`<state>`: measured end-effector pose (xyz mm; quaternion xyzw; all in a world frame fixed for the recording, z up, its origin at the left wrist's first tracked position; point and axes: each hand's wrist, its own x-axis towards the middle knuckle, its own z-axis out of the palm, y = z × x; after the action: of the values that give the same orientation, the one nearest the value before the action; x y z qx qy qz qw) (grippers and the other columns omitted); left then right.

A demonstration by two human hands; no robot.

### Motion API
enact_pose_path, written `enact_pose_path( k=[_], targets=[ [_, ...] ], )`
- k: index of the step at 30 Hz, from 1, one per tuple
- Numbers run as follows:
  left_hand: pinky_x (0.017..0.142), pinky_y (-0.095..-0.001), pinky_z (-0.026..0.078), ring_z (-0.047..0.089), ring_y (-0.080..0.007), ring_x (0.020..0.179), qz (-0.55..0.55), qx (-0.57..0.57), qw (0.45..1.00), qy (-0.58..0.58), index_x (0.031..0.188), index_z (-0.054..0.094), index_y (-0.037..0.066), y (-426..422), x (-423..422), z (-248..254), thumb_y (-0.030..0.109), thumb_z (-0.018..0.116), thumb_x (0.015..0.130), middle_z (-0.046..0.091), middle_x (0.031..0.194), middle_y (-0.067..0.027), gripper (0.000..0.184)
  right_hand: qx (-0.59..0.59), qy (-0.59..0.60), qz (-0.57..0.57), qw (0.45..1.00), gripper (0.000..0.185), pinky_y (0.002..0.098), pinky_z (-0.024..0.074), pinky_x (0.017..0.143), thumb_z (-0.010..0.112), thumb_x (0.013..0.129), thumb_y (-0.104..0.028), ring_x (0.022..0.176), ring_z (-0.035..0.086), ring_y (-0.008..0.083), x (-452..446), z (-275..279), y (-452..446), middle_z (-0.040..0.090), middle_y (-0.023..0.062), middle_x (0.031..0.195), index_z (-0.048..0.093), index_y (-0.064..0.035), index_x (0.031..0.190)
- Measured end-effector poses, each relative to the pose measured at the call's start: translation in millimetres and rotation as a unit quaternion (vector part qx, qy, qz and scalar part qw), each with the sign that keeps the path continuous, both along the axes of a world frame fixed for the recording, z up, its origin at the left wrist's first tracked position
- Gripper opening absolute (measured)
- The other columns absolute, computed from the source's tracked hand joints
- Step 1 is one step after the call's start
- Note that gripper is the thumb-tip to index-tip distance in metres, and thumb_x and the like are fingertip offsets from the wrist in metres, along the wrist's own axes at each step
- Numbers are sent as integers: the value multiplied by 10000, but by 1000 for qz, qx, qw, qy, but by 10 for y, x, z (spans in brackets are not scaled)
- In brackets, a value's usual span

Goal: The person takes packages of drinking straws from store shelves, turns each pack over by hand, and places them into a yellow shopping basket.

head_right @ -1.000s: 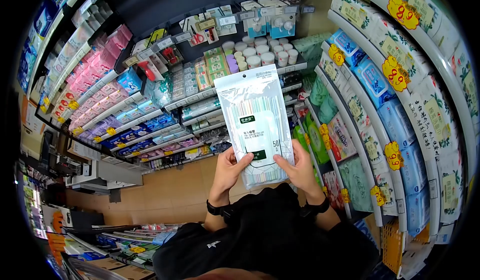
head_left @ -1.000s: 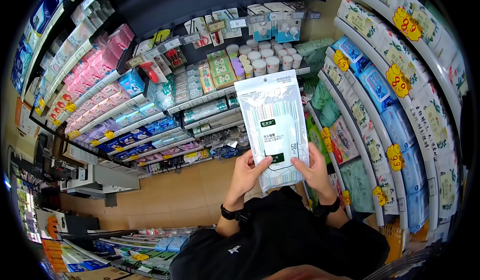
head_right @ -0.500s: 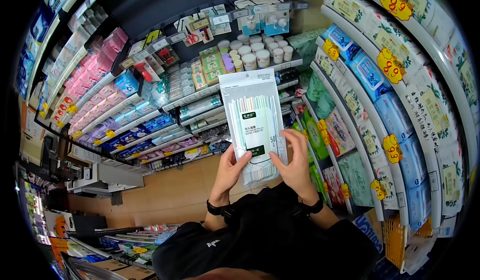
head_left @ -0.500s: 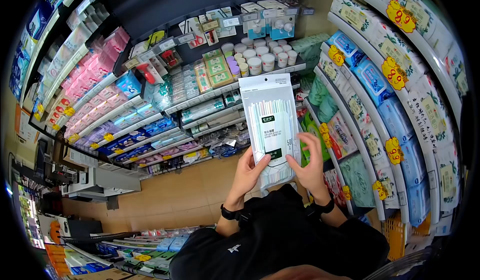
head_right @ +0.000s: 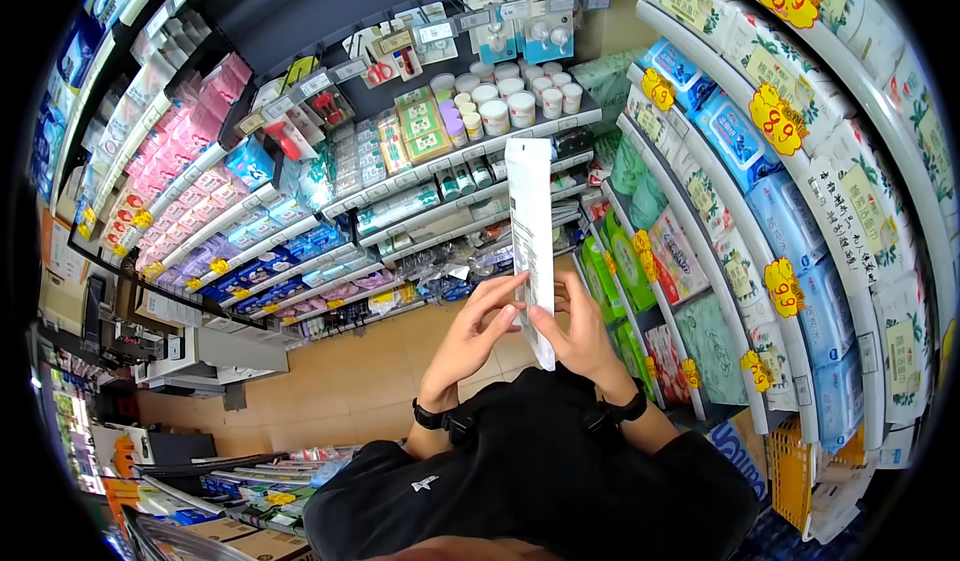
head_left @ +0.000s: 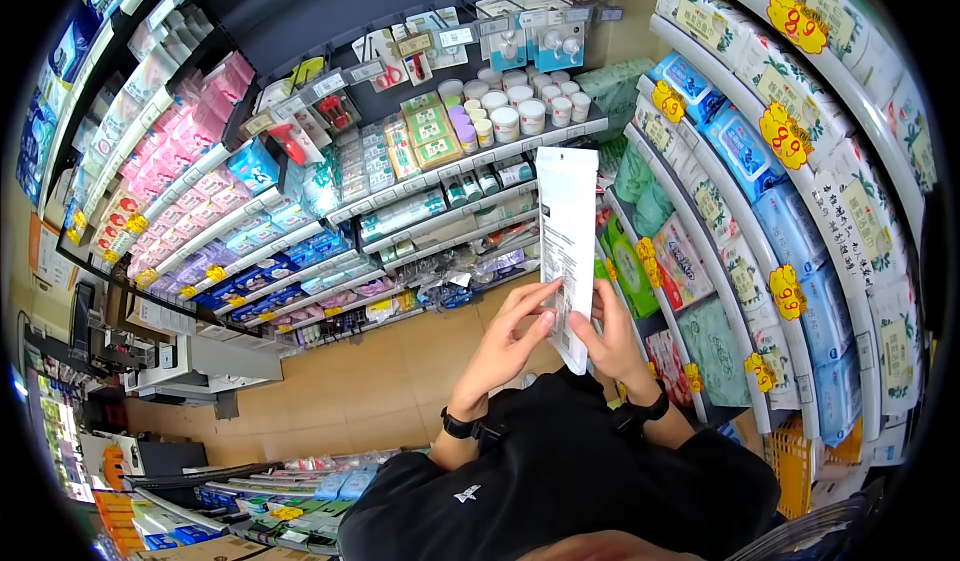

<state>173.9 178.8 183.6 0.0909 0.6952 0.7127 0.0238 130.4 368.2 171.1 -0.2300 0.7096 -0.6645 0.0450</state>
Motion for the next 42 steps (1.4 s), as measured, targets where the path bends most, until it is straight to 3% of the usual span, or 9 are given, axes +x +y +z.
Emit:
enact_pose_path(
  k=[2, 4, 6, 8, 9, 10, 13, 17, 42],
  targets=[
    [940, -300, 521, 576, -165, 1127, 24, -26, 999, 13, 1407, 552, 101, 6, -2, -38, 149, 566, 1017, 477, 1368, -75, 394, 0, -25, 15, 1000, 460, 327, 511, 919, 629, 964, -121, 1132, 608, 189, 3, 17, 9, 611, 176, 1221, 451, 68, 1343],
    [859, -273, 498, 548, -141, 1116, 50, -19, 998, 12, 1378, 575, 95, -1, -6, -59, 145, 635, 970, 507, 1329, -72, 415, -116, -98, -2, 988, 460, 314, 489, 950, 602, 978, -98, 1119, 605, 168, 5, -18, 3, 609, 151, 1254, 437, 66, 1375],
    [863, -276, 496, 554, -150, 1112, 85, 2, 996, 16, 1366, 536, 47, -3, -34, -196, 154, 695, 930, 525, 1311, -83, 477, -126, -113, 1, 986, 448, 302, 476, 963, 581, 991, -85, 1112, 604, 153, -19, -76, 58, 616, 135, 1257, 438, 68, 1387],
    [835, -241, 485, 536, -143, 1149, 179, -107, 976, 66, 1392, 467, 10, -18, -48, -267, 88, 709, 906, 519, 1350, -88, 548, -144, -150, 20, 978, 407, 296, 480, 952, 576, 998, -101, 1110, 601, 147, -43, -94, 112, 628, 127, 1233, 476, 69, 1354],
    [892, -270, 500, 551, -155, 1164, 200, -106, 973, 53, 1390, 432, -13, -11, -53, -245, 92, 731, 894, 525, 1362, -127, 588, -137, -147, 17, 979, 375, 279, 487, 925, 569, 1006, -116, 1075, 610, 134, -45, -82, 128, 640, 125, 1210, 506, 73, 1323],
    [892, -270, 500, 551, -155, 1164, 200, -106, 973, 52, 1390, 432, -13, 1, -46, -243, 92, 731, 894, 525, 1362, -127, 588, -137, -148, 17, 979, 375, 279, 487, 925, 569, 1006, -116, 1075, 610, 134, -48, -71, 153, 640, 125, 1210, 506, 73, 1323],
    [939, -332, 525, 614, -186, 1150, 135, 143, 979, -55, 1355, 455, -31, 25, -35, -246, 121, 734, 912, 589, 1308, -165, 545, -125, -160, 21, 979, 352, 253, 500, 877, 580, 1005, -121, 1018, 624, 117, -59, -61, 186, 661, 121, 1162, 525, 76, 1292],
    [867, -312, 554, 677, -162, 985, 86, 145, 980, -106, 1195, 602, -58, -2, 6, -214, 98, 737, 905, 706, 1114, -131, 357, -144, -160, 29, 976, 335, 259, 499, 894, 587, 995, -84, 1027, 624, 121, -42, -93, 132, 660, 118, 1159, 526, 74, 1284],
    [849, -288, 539, 660, -132, 969, 102, 105, 986, -83, 1196, 611, -54, -66, 10, -150, 116, 714, 927, 706, 1113, -104, 335, -120, -158, 17, 980, 339, 257, 534, 863, 635, 956, -31, 993, 657, 130, -44, 32, 39, 674, 135, 1122, 515, 68, 1257]
  ],
)
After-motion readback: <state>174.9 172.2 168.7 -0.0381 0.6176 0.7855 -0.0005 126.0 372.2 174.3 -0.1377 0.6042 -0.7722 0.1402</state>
